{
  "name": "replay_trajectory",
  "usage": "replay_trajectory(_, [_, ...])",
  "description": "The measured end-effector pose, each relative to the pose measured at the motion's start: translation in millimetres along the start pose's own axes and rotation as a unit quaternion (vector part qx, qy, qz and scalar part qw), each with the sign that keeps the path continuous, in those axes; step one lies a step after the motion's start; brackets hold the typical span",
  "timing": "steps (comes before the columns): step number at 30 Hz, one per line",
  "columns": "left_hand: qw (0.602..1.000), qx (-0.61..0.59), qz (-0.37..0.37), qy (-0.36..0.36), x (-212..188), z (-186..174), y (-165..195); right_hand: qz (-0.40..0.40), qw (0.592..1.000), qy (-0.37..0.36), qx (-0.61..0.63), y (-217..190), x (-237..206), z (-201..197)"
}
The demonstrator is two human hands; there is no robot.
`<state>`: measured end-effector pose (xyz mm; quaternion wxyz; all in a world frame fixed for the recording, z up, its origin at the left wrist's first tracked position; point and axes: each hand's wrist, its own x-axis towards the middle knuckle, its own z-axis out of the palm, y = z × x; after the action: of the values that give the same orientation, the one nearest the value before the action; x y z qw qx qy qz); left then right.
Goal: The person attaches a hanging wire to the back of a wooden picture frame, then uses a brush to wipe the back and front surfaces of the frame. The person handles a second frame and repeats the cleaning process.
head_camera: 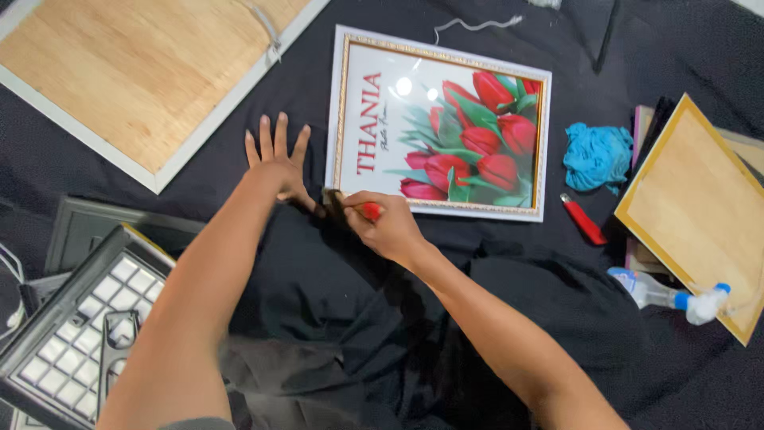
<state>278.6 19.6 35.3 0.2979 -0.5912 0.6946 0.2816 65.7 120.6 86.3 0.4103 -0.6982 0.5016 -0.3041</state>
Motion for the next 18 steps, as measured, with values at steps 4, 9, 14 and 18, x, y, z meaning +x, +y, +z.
replay_trajectory(4, [1.000, -0.016, -0.004, -0.018, -7.6, -7.0, 1.3, 0.089, 0.980, -0.145, -0.102, 4.3, 70.0, -10.6])
replay_trajectory(9, [0.998, -0.056, -0.011, -0.031, -6.6, -16.5, 3.7, 0.060, 0.990, -0.112, -0.061, 35.6, 199.9, -35.9])
replay_trajectory(14, [0.998, -0.047, -0.013, -0.035, 0.5, -16.7, -0.8, -0.035, 0.992, 0.097, -0.073, 40.1, 292.2, -58.9])
replay_trajectory(18, [0.999, -0.050, -0.010, -0.012, 10.0, -13.3, 0.1, 0.071, 0.987, 0.120, 0.083, 48.0, 305.5, -64.4])
